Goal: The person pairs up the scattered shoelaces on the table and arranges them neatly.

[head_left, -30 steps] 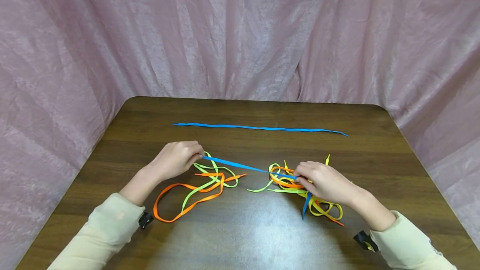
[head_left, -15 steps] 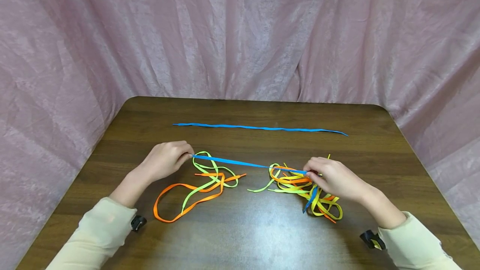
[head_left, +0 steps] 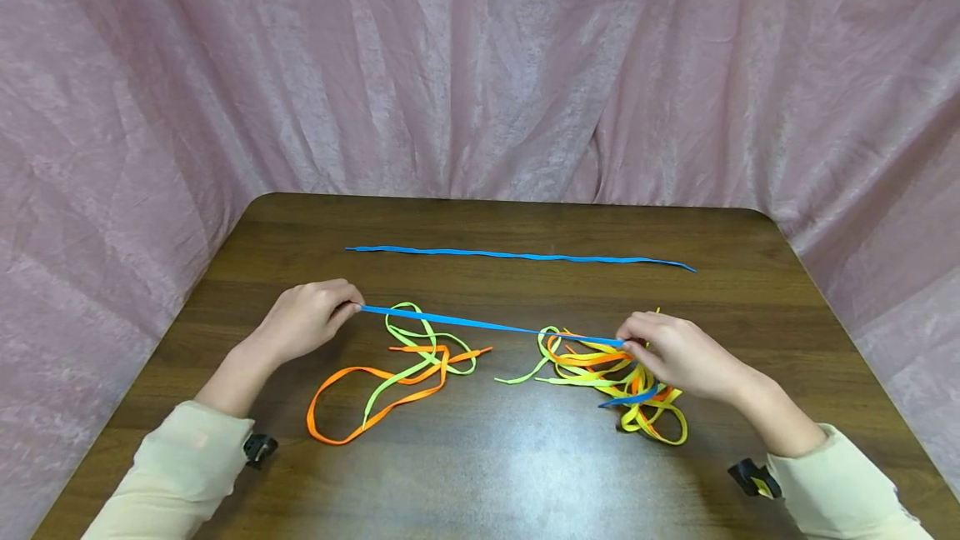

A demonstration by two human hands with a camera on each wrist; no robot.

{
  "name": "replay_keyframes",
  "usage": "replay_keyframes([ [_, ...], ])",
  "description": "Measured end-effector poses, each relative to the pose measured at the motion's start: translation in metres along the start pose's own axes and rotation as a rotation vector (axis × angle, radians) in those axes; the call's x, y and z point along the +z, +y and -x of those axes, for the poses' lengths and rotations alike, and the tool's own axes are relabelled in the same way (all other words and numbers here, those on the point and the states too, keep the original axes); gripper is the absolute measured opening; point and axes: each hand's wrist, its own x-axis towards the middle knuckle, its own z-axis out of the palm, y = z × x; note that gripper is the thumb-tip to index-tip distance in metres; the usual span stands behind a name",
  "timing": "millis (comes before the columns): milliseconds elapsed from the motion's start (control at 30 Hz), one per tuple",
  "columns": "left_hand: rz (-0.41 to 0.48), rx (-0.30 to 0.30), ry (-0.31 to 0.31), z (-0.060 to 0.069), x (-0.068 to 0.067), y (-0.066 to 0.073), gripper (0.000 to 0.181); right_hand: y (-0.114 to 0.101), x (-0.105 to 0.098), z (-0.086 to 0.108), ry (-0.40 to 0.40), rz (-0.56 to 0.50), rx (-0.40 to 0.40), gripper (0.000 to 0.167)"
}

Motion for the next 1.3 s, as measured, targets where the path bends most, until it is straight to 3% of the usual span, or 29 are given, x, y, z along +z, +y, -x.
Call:
replay_keyframes([
  [700, -0.019, -0.134, 0.001, 0.021, -0.008, -0.03, 0.006, 0.004, -0.013, 0.012, -0.025, 0.014, 0.053, 0.02],
  [967, -0.015, -0.226, -0.025, 0.029, -0.011, -0.044, 0.005, 0.007, -0.015, 0.017, -0.055, 0.014, 0.088, 0.014],
  [1300, -0.031, -0.298, -0.044, 0.042, -0.008, -0.061, 0.006, 0.017, -0.019, 0.025, 0.017, 0.044, 0.106, 0.027],
])
